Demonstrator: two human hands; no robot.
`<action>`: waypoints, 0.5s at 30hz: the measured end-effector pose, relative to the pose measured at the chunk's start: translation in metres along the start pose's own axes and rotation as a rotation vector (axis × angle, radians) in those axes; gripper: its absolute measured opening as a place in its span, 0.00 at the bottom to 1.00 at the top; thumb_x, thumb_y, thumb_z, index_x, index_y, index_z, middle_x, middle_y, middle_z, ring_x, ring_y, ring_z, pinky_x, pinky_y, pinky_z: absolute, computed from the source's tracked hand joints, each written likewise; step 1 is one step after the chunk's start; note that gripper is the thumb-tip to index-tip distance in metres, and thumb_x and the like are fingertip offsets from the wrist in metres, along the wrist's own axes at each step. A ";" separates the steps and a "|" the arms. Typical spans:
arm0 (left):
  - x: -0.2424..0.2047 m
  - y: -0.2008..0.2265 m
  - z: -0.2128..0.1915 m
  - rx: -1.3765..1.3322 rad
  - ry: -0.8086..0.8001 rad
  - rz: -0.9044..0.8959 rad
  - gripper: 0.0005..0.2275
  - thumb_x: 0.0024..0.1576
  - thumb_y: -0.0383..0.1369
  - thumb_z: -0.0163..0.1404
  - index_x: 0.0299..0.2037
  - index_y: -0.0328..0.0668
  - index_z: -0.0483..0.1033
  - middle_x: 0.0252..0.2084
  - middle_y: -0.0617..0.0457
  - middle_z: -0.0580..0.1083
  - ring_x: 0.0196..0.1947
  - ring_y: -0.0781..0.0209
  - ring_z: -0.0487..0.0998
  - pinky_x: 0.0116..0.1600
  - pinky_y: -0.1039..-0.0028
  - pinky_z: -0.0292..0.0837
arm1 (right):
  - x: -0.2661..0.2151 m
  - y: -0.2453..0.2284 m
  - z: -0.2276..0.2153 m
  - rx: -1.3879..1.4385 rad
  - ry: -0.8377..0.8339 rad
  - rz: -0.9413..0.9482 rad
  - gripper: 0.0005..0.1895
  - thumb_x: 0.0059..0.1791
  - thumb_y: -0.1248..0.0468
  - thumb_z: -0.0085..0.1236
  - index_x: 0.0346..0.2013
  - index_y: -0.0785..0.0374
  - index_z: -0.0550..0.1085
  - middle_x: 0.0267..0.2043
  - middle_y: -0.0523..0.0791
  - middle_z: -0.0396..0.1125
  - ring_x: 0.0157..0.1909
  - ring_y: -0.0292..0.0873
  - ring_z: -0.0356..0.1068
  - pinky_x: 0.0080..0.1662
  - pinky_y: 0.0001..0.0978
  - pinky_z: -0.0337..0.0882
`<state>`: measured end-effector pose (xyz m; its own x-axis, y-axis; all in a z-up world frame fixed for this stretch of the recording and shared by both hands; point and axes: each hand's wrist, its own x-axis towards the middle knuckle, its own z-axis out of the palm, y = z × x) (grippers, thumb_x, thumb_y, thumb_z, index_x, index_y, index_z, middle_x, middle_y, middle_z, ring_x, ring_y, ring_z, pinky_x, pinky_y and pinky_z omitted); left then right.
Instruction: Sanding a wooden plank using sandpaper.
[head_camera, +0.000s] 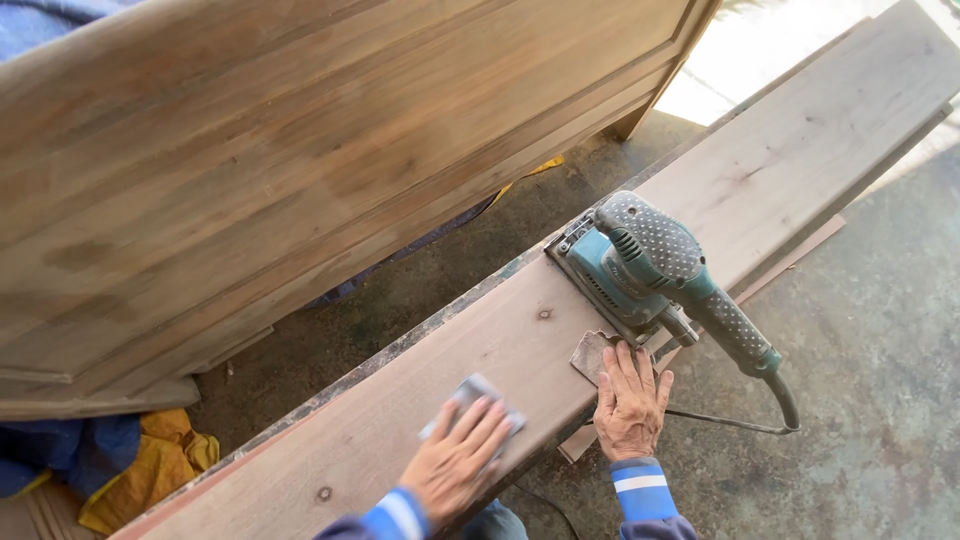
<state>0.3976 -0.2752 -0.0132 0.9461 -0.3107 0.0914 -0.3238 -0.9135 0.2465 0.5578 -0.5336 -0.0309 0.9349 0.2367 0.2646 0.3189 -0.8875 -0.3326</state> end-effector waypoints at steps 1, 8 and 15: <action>0.026 0.007 0.000 -0.053 -0.016 0.006 0.28 0.67 0.47 0.35 0.75 0.44 0.53 0.77 0.46 0.53 0.76 0.51 0.50 0.76 0.49 0.35 | 0.001 0.000 0.000 -0.010 -0.003 0.006 0.22 0.54 0.56 0.51 0.63 0.50 0.73 0.69 0.41 0.65 0.74 0.51 0.58 0.74 0.63 0.43; -0.011 0.017 -0.005 -0.111 0.002 -0.004 0.29 0.65 0.47 0.39 0.74 0.42 0.55 0.77 0.45 0.52 0.76 0.49 0.46 0.74 0.48 0.35 | 0.003 -0.003 -0.005 -0.035 -0.003 0.004 0.21 0.54 0.55 0.50 0.62 0.50 0.74 0.68 0.41 0.66 0.73 0.50 0.58 0.74 0.64 0.44; -0.101 -0.005 0.041 0.063 0.202 0.092 0.29 0.64 0.51 0.37 0.72 0.46 0.59 0.76 0.50 0.56 0.77 0.53 0.50 0.76 0.48 0.33 | -0.086 -0.083 -0.009 0.121 -0.051 -0.265 0.17 0.60 0.58 0.40 0.59 0.62 0.71 0.65 0.54 0.66 0.74 0.57 0.62 0.77 0.60 0.52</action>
<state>0.3044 -0.2505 -0.0634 0.8900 -0.3402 0.3037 -0.4015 -0.9003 0.1681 0.4497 -0.4838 -0.0175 0.8222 0.4762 0.3118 0.5663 -0.7394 -0.3642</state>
